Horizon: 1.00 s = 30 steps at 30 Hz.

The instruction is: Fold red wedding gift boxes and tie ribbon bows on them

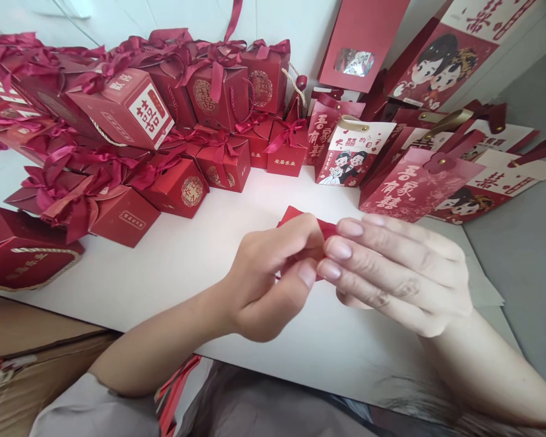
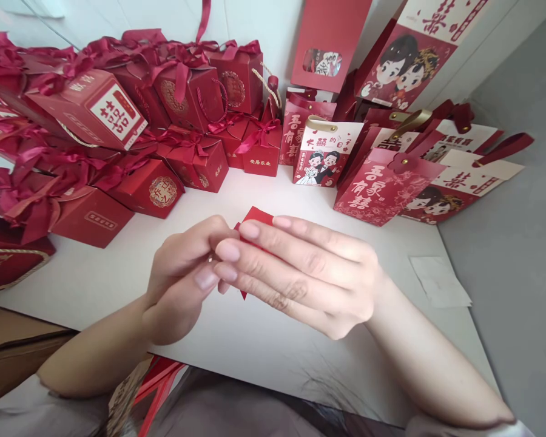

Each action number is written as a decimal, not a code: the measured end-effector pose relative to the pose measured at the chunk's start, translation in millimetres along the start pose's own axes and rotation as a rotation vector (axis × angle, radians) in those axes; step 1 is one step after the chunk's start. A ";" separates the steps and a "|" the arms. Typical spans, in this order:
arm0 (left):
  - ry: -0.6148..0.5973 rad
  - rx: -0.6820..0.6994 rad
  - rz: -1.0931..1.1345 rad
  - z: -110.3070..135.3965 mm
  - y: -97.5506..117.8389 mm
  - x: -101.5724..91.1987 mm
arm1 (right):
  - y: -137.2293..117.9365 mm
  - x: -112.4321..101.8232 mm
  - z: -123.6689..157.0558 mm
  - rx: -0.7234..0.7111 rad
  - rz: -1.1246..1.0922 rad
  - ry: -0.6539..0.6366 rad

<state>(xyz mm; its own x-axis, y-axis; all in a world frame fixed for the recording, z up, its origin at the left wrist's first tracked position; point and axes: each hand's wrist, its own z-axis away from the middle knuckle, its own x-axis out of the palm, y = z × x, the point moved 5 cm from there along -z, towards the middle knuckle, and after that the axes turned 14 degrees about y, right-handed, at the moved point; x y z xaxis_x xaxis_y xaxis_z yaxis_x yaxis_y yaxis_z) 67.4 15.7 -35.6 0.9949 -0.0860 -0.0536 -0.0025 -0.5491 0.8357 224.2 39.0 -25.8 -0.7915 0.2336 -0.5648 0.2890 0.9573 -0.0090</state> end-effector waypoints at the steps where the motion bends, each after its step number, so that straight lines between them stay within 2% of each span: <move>1: 0.003 -0.010 0.025 0.1 -1.3 -0.7 | -5.4 -1.4 0.4 -0.130 0.018 0.031; 3: 0.008 -0.025 0.080 0.2 -3.3 -1.3 | -14.2 -3.5 2.9 -0.349 0.063 0.076; 4: 0.013 -0.024 0.098 0.3 -3.6 -1.4 | -15.5 -3.5 3.6 -0.394 0.080 0.081; 12: 0.036 0.031 0.032 -0.2 1.2 -0.5 | -17.8 -2.8 4.0 -0.430 0.132 0.038; 16: 0.030 0.035 0.005 -1.2 1.2 0.8 | -18.4 -2.1 5.4 -0.391 0.159 -0.026; 22: 0.039 0.023 0.047 0.3 0.1 1.7 | -22.1 -2.4 5.8 -0.382 0.101 -0.014; 26: 0.049 0.000 -0.053 -1.1 -6.1 -3.4 | -18.5 -2.9 2.1 -0.385 0.109 -0.005; 28: 0.104 0.031 -0.185 -5.9 -10.8 -9.6 | -7.7 -4.2 -2.0 -0.280 0.126 0.020; 30: 0.166 0.081 -0.353 -12.9 -16.4 -16.2 | 12.1 -3.9 -4.5 -0.045 0.122 0.002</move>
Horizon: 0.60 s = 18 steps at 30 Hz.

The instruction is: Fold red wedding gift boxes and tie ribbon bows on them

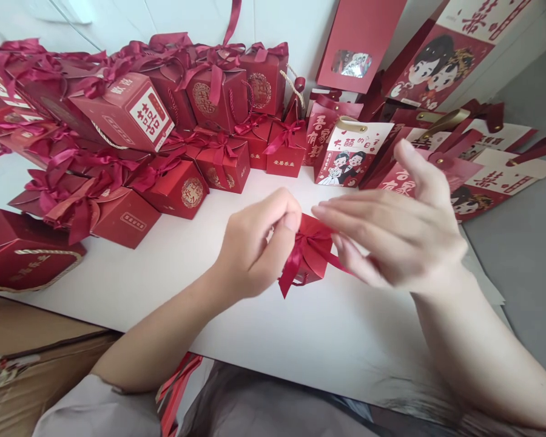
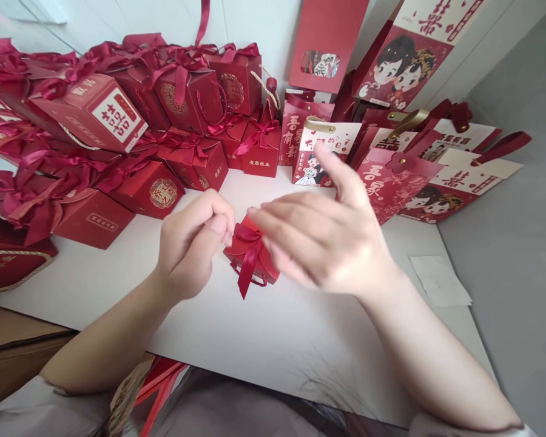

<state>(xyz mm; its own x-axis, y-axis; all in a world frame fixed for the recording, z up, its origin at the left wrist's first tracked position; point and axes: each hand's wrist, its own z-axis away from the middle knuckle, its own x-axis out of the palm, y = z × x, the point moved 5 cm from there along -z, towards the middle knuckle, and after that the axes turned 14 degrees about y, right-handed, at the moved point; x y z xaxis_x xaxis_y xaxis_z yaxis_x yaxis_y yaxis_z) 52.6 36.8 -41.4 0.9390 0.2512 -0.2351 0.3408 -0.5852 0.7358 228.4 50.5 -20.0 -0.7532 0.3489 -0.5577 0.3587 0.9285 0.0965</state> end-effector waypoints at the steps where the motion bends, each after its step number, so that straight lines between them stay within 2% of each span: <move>1: 0.017 0.020 -0.085 -3.7 -4.6 -0.6 | 10.9 2.5 1.3 0.130 -0.011 -0.039; 3: 0.005 0.023 -0.245 -10.1 -15.6 -0.1 | 28.4 6.5 6.5 0.313 -0.060 -0.095; 6: -0.088 0.007 -0.422 -15.8 -31.4 2.6 | 45.5 5.8 13.7 0.469 -0.155 -0.048; 8: -0.185 -0.002 -0.450 -16.6 -38.3 5.8 | 52.9 6.8 18.0 0.555 -0.203 -0.056; 10: -0.295 -0.045 -0.404 -15.7 -42.7 9.4 | 55.2 10.9 20.4 0.579 -0.244 -0.132; 13: -0.424 -0.111 -0.306 -14.0 -45.2 13.9 | 53.8 17.7 20.1 0.532 -0.306 -0.236; 18: -0.523 -0.199 -0.250 -13.9 -52.6 17.4 | 49.8 32.5 23.8 0.566 -0.543 -0.456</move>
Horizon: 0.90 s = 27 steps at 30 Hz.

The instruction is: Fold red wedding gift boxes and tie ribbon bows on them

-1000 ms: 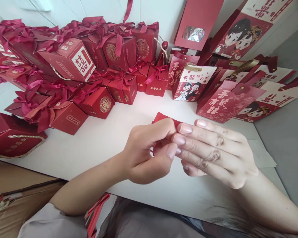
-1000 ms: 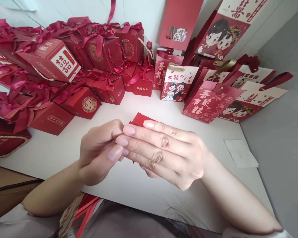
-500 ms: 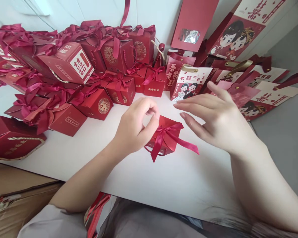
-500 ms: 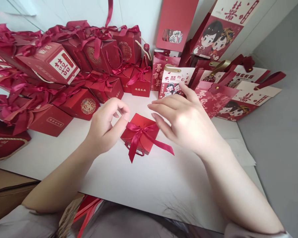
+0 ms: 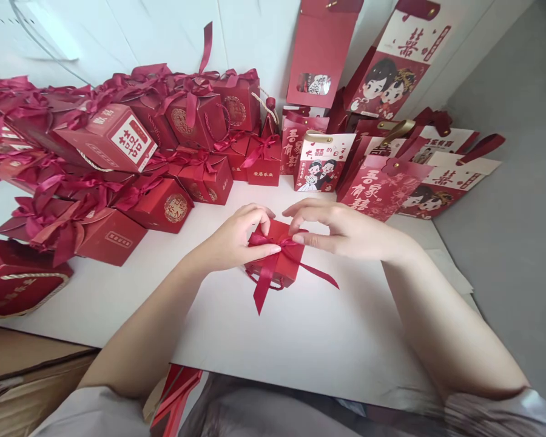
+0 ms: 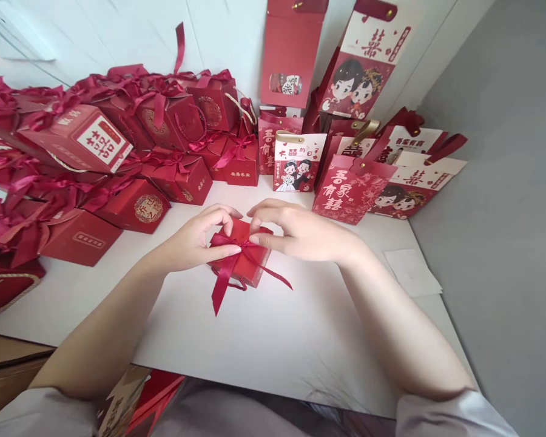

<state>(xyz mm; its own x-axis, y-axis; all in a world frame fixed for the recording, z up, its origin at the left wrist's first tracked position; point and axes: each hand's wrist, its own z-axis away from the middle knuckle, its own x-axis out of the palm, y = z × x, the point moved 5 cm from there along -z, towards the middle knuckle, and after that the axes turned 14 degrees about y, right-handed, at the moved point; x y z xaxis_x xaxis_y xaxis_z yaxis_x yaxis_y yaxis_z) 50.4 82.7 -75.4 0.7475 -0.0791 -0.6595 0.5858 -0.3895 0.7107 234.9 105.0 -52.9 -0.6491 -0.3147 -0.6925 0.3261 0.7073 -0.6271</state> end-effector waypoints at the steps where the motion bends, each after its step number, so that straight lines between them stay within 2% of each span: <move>1: -0.016 -0.018 0.008 -0.7 -2.2 0.8 | 1.3 2.5 0.2 0.022 -0.022 -0.045; 4: -0.042 -0.048 0.044 -1.9 -6.9 1.6 | 6.1 6.4 1.0 0.077 -0.021 -0.103; 11: -0.073 -0.071 0.117 -1.2 -9.7 1.8 | 11.4 7.2 2.0 0.093 -0.031 -0.096; 17: -0.092 -0.087 0.134 -0.2 -9.7 4.8 | 4.4 1.6 -1.3 0.062 -0.144 -0.036; 23: -0.065 -0.064 0.246 -1.4 -2.9 7.2 | 3.5 -0.6 -2.4 0.163 -0.249 -0.017; 27: -0.031 -0.061 0.226 -0.9 -1.5 8.6 | 6.4 2.4 -0.6 0.230 -0.232 -0.060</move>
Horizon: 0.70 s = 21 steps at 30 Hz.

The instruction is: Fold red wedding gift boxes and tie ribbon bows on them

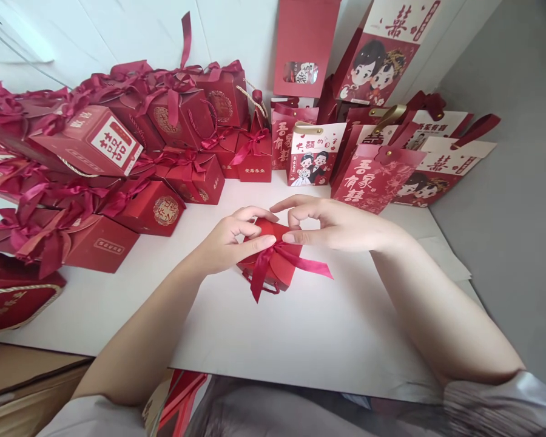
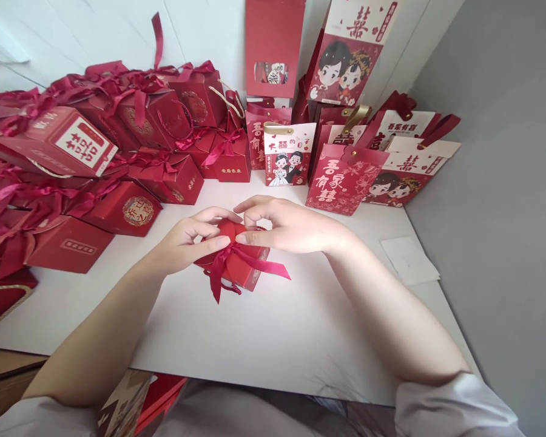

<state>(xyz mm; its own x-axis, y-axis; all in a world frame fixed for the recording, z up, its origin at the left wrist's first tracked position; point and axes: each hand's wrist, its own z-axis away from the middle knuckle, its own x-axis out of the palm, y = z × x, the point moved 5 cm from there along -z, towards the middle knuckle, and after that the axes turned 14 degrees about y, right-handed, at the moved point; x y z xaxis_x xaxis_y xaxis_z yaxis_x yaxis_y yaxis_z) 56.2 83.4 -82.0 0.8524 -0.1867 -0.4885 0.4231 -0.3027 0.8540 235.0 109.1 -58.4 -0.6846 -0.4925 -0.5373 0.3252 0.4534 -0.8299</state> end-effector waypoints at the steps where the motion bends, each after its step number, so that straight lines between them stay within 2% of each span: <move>1: 0.005 -0.004 -0.016 0.3 -0.6 0.1 | 1.9 0.8 0.1 0.017 0.022 -0.005; 8: -0.005 -0.039 -0.124 2.0 -4.4 0.2 | 13.1 5.0 -2.6 0.033 0.138 0.044; 12: 0.020 -0.025 -0.085 1.0 -3.8 -2.4 | 13.8 3.2 -2.3 0.033 0.151 0.040; 15: 0.061 -0.034 -0.018 -0.4 -5.0 -5.7 | 10.4 -0.8 0.9 0.067 0.133 -0.005; 18: 0.033 -0.033 0.031 -0.4 -5.9 -3.8 | 5.1 -3.0 4.4 0.076 0.071 -0.075; 21: 0.068 0.016 -0.006 -0.6 -5.7 -2.1 | 4.6 -2.1 4.3 0.053 0.031 -0.092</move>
<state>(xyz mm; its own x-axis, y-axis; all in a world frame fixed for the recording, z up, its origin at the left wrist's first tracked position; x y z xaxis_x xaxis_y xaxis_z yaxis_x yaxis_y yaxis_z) 52.2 86.0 -85.7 0.8692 -0.1210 -0.4795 0.4234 -0.3187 0.8480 240.7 109.1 -61.7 -0.6121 -0.5460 -0.5721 0.3809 0.4305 -0.8183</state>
